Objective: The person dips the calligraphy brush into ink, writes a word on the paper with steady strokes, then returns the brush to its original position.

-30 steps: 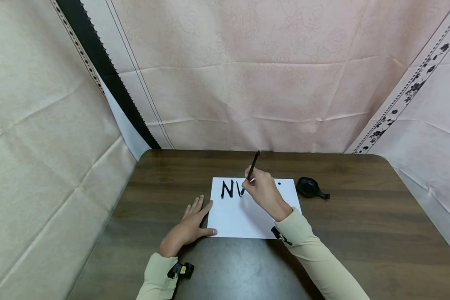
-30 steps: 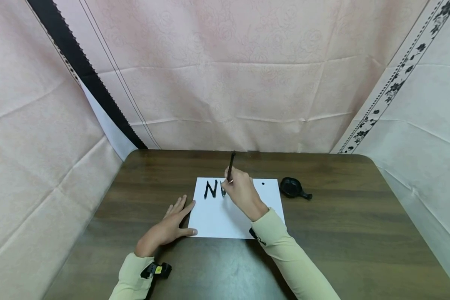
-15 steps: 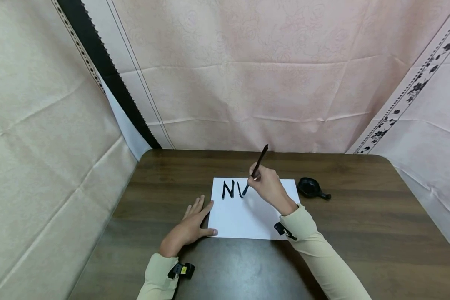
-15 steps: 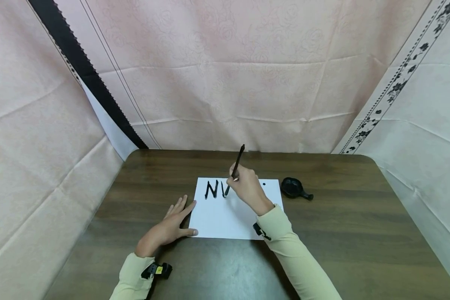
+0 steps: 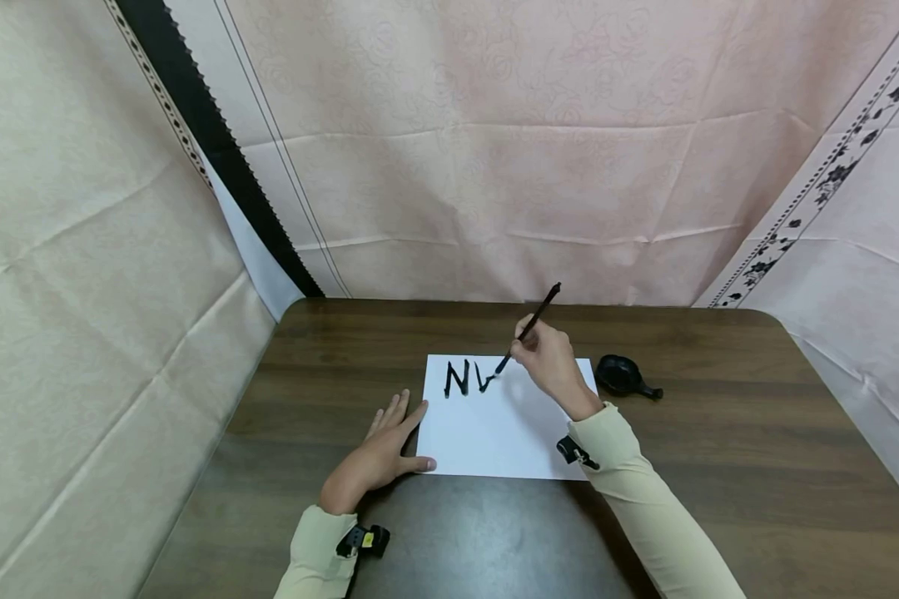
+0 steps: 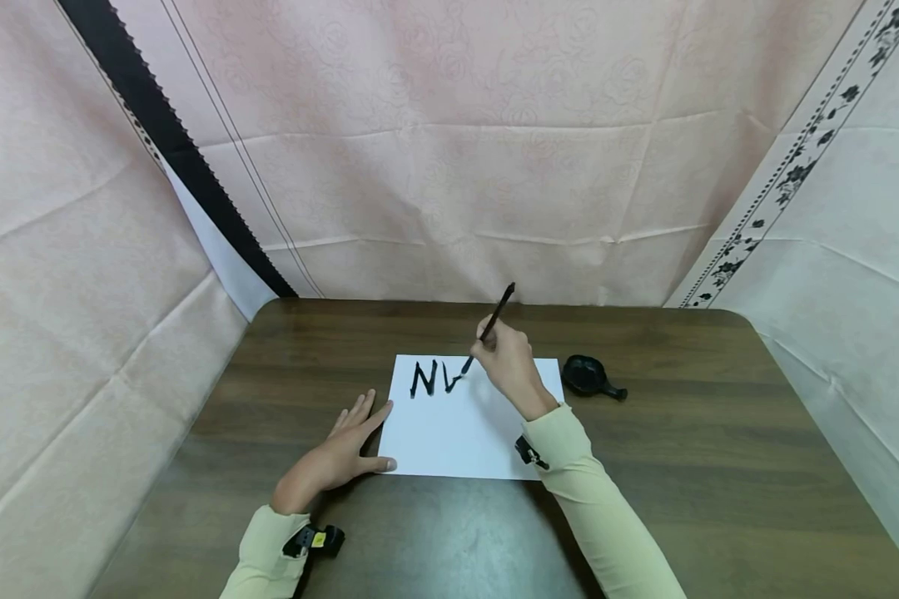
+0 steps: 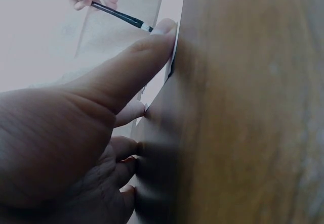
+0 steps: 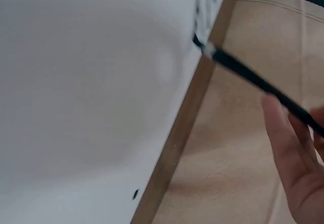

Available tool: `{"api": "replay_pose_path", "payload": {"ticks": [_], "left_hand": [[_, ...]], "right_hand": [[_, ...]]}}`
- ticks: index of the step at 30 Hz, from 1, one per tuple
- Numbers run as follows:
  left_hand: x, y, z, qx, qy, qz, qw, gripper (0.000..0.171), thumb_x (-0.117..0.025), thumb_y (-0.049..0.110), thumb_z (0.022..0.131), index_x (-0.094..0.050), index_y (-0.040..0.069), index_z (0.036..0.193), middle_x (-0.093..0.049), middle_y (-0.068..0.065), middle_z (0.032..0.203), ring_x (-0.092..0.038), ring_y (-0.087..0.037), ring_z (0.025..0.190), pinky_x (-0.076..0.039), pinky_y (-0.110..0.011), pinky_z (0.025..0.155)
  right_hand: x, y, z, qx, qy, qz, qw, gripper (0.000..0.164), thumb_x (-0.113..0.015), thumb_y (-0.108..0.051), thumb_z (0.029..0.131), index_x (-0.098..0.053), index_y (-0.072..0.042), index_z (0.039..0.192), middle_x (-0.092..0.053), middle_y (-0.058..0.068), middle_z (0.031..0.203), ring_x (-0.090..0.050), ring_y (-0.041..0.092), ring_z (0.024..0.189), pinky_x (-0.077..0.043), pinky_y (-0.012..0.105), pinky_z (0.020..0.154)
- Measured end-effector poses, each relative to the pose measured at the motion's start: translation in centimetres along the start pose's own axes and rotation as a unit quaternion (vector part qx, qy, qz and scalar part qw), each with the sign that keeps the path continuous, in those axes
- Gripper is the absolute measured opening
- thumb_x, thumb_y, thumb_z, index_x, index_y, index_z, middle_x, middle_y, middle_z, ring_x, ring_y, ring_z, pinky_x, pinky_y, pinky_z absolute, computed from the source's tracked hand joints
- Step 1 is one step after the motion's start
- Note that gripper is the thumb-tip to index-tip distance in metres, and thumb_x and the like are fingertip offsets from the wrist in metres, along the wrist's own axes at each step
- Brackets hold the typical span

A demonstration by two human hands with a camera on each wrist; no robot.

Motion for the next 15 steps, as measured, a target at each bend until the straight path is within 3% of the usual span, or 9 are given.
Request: {"api": "replay_pose_path", "payload": {"ticks": [5,15], "left_hand": [[0.03,0.11,0.02,0.000,0.000,-0.002,1.0000,0.096,-0.083,0.035,0.093,-0.029,0.010,0.168,-0.002,-0.022,0.176,0.002,-0.039,0.163,-0.002,-0.059,0.130],[0.05,0.05,-0.01,-0.001,-0.001,-0.001,1.0000,0.096,-0.082,0.036,0.093,-0.028,0.011,0.168,-0.001,-0.022,0.176,0.002,-0.039,0.163,-0.002,-0.059,0.130]], "right_hand": [[0.52,0.82,0.06,0.015,0.053,-0.034,0.998,0.006,-0.063,-0.004,0.102,-0.063,-0.002,0.108,-0.076,0.013,0.099,-0.076,0.027,0.091,-0.062,0.041,0.071],[0.41,0.79,-0.26,0.030,0.071,-0.039,0.996,0.005,-0.065,-0.004,0.101,-0.064,-0.007,0.105,-0.075,0.013,0.099,-0.077,0.025,0.090,-0.064,0.043,0.070]]}}
Point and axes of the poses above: each hand's wrist, its own z-axis towards the middle knuckle, its own x-axis out of the back of the hand, y = z × x, the point moved 8 cm from there along z, towards the middle knuckle
